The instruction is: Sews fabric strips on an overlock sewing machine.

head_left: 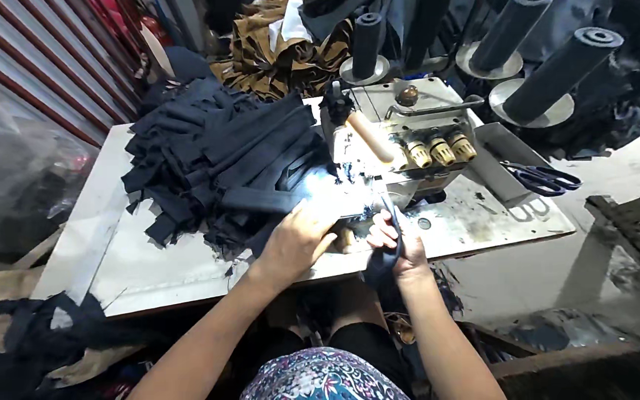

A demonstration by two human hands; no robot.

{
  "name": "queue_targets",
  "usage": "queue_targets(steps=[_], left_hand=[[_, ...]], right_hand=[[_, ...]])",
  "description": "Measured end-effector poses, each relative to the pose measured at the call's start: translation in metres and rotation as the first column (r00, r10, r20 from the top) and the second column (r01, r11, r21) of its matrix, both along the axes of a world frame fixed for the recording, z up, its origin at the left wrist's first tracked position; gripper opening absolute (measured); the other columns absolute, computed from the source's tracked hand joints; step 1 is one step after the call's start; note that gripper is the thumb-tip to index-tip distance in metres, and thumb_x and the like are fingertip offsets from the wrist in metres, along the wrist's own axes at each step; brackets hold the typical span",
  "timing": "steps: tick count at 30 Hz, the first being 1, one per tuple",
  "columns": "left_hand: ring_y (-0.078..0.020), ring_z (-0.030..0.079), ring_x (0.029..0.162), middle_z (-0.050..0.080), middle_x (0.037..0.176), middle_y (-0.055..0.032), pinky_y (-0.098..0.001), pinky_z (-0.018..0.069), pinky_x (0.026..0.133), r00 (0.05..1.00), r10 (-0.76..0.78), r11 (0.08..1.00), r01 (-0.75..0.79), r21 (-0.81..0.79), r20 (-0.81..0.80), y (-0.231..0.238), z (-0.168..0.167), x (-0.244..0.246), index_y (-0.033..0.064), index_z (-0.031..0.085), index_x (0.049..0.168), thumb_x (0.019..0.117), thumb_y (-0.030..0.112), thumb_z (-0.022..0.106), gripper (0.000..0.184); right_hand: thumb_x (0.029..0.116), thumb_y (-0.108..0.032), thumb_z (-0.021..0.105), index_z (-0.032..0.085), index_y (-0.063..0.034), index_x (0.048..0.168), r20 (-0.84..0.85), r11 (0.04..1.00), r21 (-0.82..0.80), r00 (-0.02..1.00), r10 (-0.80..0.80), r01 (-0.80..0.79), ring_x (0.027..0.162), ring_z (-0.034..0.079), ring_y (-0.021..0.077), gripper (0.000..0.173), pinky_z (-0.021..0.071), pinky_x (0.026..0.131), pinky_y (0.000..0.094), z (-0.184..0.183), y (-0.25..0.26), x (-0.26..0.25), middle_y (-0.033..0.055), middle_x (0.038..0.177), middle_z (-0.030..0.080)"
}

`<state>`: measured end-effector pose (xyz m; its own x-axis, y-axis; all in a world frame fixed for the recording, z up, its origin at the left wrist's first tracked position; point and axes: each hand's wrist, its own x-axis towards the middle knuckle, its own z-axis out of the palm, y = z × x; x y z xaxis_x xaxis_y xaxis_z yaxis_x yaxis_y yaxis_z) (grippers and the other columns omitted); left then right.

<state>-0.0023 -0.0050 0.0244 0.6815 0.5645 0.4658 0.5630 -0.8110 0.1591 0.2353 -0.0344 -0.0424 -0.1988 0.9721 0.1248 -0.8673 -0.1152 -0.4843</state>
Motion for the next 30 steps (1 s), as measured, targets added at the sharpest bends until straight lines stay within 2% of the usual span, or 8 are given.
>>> queue_targets(steps=[5,13,17,19,21,24,26,30], left_hand=[[-0.0337,0.059,0.132,0.068,0.132,-0.0123,-0.0560,0.0438,0.112,0.991,0.118,0.993,-0.117,0.020,-0.070,-0.011,0.001,0.008,0.0083,0.069,0.131,0.0974,0.039,0.062,0.046],[-0.0340,0.059,0.131,0.068,0.133,-0.0106,-0.0546,0.0429,0.113,0.978,0.180,0.981,-0.186,-0.054,-0.105,0.004,0.012,0.022,0.0088,0.072,0.123,0.0995,0.043,0.059,0.043],[-0.0298,0.041,0.148,0.053,0.154,-0.0086,-0.0577,0.0275,0.122,0.982,0.172,0.961,-0.185,-0.203,-0.083,0.014,0.022,0.020,0.0124,0.060,0.144,0.1041,0.055,0.042,0.062],[-0.0306,0.048,0.142,0.062,0.142,-0.0098,-0.0634,0.0282,0.120,0.977,0.178,0.939,-0.132,-0.317,0.121,-0.005,0.032,0.023,0.0137,0.074,0.123,0.0995,0.066,0.043,0.065],[-0.0216,0.061,0.116,0.068,0.118,-0.0049,-0.0523,0.0477,0.103,0.935,0.143,0.930,-0.014,-0.368,0.325,-0.034,0.042,0.026,0.0151,0.077,0.085,0.0915,0.062,0.063,0.049],[-0.0125,0.062,0.122,0.070,0.116,0.0025,-0.0353,0.0544,0.102,0.871,0.022,0.929,0.164,-0.333,0.491,-0.056,0.067,0.008,0.0152,0.069,0.073,0.0911,0.034,0.075,0.027],[-0.0172,0.059,0.127,0.068,0.120,-0.0043,-0.0355,0.0502,0.107,0.881,0.103,0.981,-0.013,-0.195,0.461,-0.044,0.092,-0.025,0.0096,0.069,0.079,0.0927,0.029,0.074,0.025],[-0.0477,0.053,0.127,0.061,0.128,-0.0274,-0.0642,0.0386,0.108,0.875,0.444,0.878,-0.468,0.100,0.194,0.015,0.102,-0.073,-0.0050,0.068,0.107,0.1027,0.025,0.062,0.031]], right_hand=[[0.1093,-0.029,0.037,0.066,-0.0120,0.106,-0.091,1.000,0.015,0.996,-0.009,0.010,0.054,0.054,0.0048,0.033,0.0511,0.056,0.0202,0.007,0.008,0.007,-0.0055,0.066,0.055],[0.1111,-0.033,0.034,0.066,-0.0114,0.097,-0.107,0.995,-0.044,0.990,-0.095,0.091,0.054,0.057,0.0067,0.041,0.0535,0.057,0.0219,0.014,0.019,-0.008,-0.0034,0.062,0.055],[0.1104,-0.031,0.030,0.062,-0.0150,0.090,0.358,0.980,0.015,0.914,-0.192,0.200,0.058,0.059,0.0065,0.041,0.0560,0.060,0.0239,0.021,0.003,-0.016,-0.0045,0.064,0.057],[0.1011,-0.031,0.050,0.066,-0.0139,0.092,0.538,0.979,0.172,0.822,-0.185,0.107,0.065,0.062,0.0060,0.025,0.0549,0.064,0.0247,0.028,-0.015,-0.025,-0.0041,0.072,0.065],[0.1018,-0.040,0.060,0.074,-0.0212,0.102,0.562,0.941,0.314,0.824,-0.078,-0.125,0.077,0.065,-0.0021,0.024,0.0561,0.071,0.0196,0.038,-0.039,-0.031,-0.0111,0.087,0.071],[0.1039,-0.038,0.056,0.074,-0.0208,0.107,0.454,0.788,0.537,0.891,0.031,-0.302,0.080,0.067,-0.0026,0.025,0.0557,0.069,0.0184,0.055,-0.057,-0.020,-0.0104,0.093,0.073],[0.1031,-0.041,0.056,0.075,-0.0198,0.107,0.317,0.768,0.591,0.947,0.062,-0.247,0.072,0.070,0.0024,0.028,0.0586,0.063,0.0212,0.066,-0.060,-0.007,-0.0065,0.086,0.075],[0.0991,-0.042,0.062,0.074,-0.0204,0.085,0.227,0.914,0.376,0.972,0.067,-0.151,0.065,0.065,0.0040,0.029,0.0582,0.071,0.0263,0.049,-0.028,0.002,-0.0102,0.070,0.067]])
